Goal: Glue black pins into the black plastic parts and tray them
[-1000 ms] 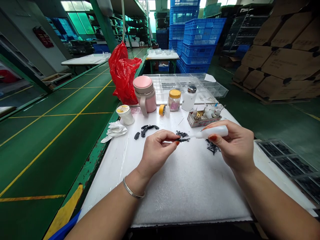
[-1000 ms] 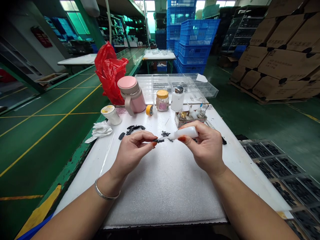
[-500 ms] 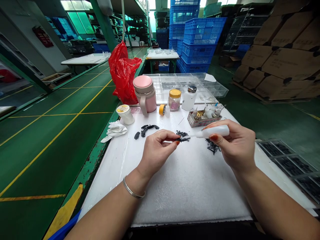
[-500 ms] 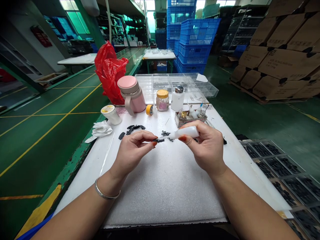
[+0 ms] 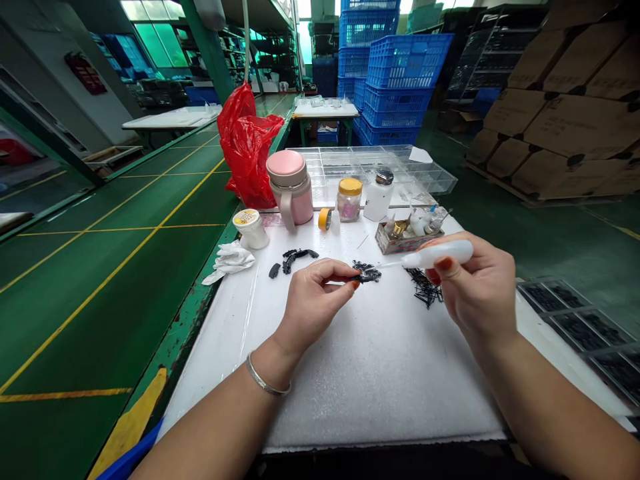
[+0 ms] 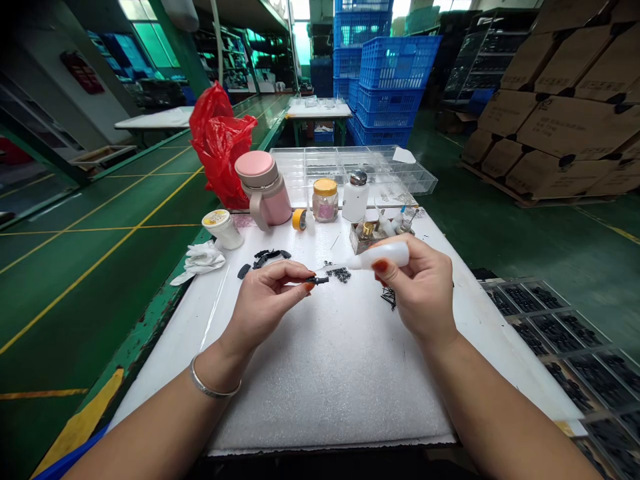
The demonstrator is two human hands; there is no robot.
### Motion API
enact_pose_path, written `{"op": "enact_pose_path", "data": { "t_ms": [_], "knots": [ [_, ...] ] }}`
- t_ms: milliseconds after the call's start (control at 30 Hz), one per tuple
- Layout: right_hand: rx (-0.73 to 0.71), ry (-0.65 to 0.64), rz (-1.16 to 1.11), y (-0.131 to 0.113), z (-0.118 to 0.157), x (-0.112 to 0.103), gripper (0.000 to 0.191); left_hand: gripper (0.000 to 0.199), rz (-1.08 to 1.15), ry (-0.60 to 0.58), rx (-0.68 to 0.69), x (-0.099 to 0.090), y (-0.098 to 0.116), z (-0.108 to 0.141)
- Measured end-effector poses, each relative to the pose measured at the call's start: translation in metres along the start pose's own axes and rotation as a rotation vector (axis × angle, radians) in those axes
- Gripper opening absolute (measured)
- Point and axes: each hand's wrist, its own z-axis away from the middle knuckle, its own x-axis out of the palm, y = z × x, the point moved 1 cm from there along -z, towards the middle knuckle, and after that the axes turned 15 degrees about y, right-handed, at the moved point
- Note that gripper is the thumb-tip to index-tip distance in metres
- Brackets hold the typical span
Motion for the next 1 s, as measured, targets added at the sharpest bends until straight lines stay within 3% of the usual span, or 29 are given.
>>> {"op": "enact_pose_path", "data": {
  "t_ms": [200,367,467,600,1000],
  "knots": [
    [0.423,0.115,-0.318,0.008,-0.013,-0.003,0.022,0.016,0.166,-0.020,-0.205,-0.002,-0.005,-0.003],
    [0.643,-0.099,-0.280,0.012,0.000,0.013,0.045,0.022,0.298,0.008,-0.384,-0.002,-0.007,-0.004],
    [0.615,-0.285,-0.145,0.014,0.013,0.025,0.037,0.024,0.361,0.018,-0.488,-0.001,-0.006,-0.002],
    [0.434,-0.439,0.055,0.013,0.023,0.035,0.024,0.026,0.449,0.022,-0.564,0.002,-0.007,-0.001],
    [0.366,-0.374,0.129,0.012,0.028,0.039,0.034,0.025,0.477,-0.003,-0.600,0.008,-0.010,0.006]
  ]
}}
